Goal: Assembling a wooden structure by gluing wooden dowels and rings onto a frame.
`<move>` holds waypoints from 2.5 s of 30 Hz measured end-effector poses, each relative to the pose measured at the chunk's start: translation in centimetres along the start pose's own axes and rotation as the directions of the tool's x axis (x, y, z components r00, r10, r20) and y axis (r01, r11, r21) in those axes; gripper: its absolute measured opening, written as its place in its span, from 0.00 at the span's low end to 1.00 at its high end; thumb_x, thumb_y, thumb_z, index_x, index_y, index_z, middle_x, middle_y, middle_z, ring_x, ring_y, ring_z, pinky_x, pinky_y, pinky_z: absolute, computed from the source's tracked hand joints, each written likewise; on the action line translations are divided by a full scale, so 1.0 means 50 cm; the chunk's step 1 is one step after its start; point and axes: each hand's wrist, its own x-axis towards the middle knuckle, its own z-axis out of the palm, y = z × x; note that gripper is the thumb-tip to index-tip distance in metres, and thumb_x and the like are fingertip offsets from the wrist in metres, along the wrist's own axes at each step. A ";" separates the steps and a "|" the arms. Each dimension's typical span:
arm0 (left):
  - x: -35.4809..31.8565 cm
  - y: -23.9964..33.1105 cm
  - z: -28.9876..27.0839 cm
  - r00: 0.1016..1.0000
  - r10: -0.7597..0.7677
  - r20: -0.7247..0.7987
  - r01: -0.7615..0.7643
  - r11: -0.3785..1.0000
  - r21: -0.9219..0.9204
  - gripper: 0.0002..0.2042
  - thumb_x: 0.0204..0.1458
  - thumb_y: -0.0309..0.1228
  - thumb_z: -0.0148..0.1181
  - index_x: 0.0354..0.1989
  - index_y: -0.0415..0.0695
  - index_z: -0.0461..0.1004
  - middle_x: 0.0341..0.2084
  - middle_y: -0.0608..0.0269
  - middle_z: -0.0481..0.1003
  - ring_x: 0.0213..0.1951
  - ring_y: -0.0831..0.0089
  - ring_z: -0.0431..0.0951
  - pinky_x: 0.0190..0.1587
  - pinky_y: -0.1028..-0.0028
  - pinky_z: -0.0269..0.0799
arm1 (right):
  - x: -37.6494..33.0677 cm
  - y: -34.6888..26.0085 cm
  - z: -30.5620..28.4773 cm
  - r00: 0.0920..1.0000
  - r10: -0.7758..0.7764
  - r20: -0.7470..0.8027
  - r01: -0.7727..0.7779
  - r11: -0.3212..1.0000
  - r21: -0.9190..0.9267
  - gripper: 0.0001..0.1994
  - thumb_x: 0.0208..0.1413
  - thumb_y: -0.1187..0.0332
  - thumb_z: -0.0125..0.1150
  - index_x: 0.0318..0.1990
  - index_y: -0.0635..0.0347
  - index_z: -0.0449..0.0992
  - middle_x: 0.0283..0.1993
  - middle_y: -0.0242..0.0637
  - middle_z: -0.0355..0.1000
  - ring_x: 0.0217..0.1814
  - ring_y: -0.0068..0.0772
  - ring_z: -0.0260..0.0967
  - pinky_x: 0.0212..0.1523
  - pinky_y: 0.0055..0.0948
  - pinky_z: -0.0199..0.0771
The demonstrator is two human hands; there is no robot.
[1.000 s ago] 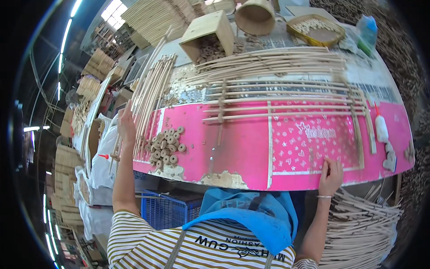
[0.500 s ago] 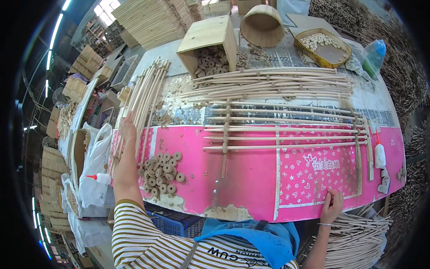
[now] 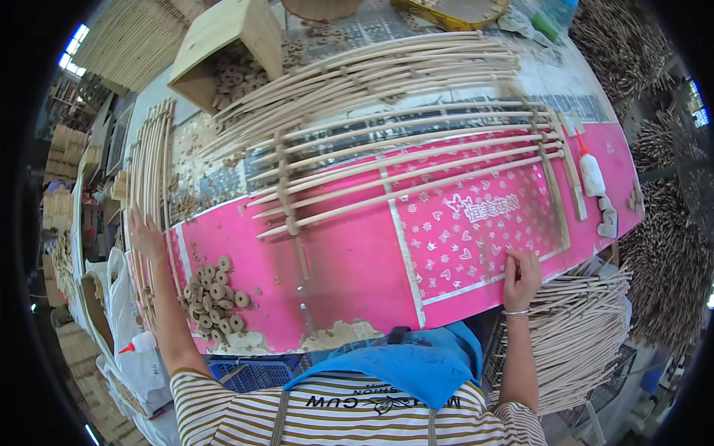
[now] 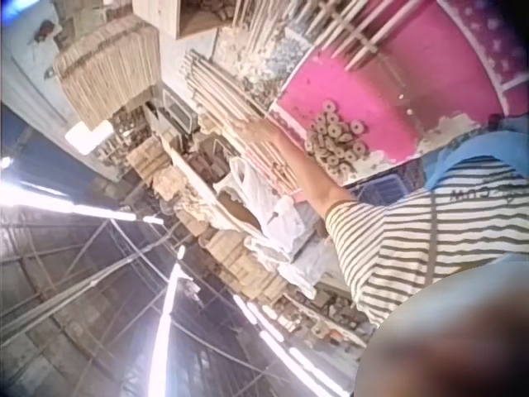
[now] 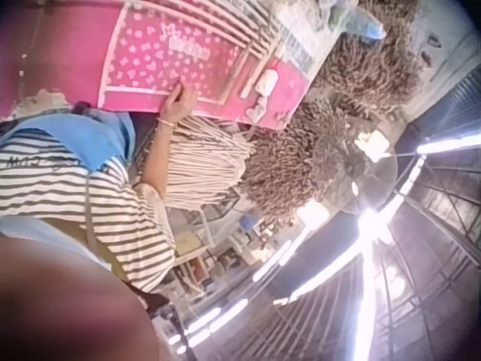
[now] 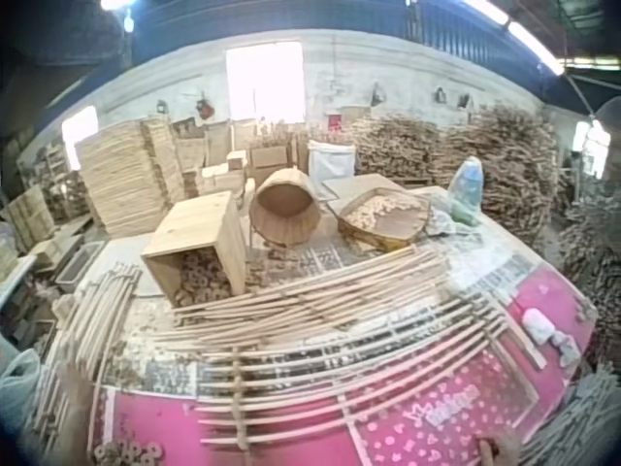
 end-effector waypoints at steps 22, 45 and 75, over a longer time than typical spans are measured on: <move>-0.198 0.896 -0.249 0.574 0.818 0.044 -0.567 0.435 -0.699 0.24 0.55 0.34 0.68 0.63 0.54 0.76 0.55 0.59 0.74 0.55 0.59 0.75 0.56 0.59 0.71 | 0.005 -0.012 -0.021 0.996 -0.033 -0.083 0.034 0.999 0.011 0.04 0.57 0.75 0.67 0.39 0.57 0.82 0.27 0.37 0.65 0.30 0.40 0.66 0.31 0.38 0.63; -0.022 0.400 -0.420 0.931 0.293 0.217 -0.044 0.680 -0.732 0.13 0.59 0.22 0.64 0.52 0.45 0.84 0.46 0.57 0.77 0.42 0.60 0.81 0.45 0.65 0.77 | -0.020 0.037 -0.006 0.998 -0.065 -0.021 0.066 0.996 0.064 0.06 0.66 0.73 0.61 0.45 0.64 0.82 0.30 0.38 0.67 0.31 0.36 0.63 0.32 0.36 0.61; -0.021 -0.222 0.025 0.960 -0.164 0.226 0.164 0.986 0.017 0.19 0.64 0.38 0.60 0.62 0.52 0.78 0.52 0.48 0.77 0.55 0.49 0.77 0.60 0.55 0.72 | -0.001 0.014 0.003 0.999 -0.038 -0.007 0.038 0.999 -0.005 0.03 0.65 0.76 0.60 0.42 0.63 0.79 0.29 0.33 0.62 0.30 0.30 0.58 0.31 0.31 0.57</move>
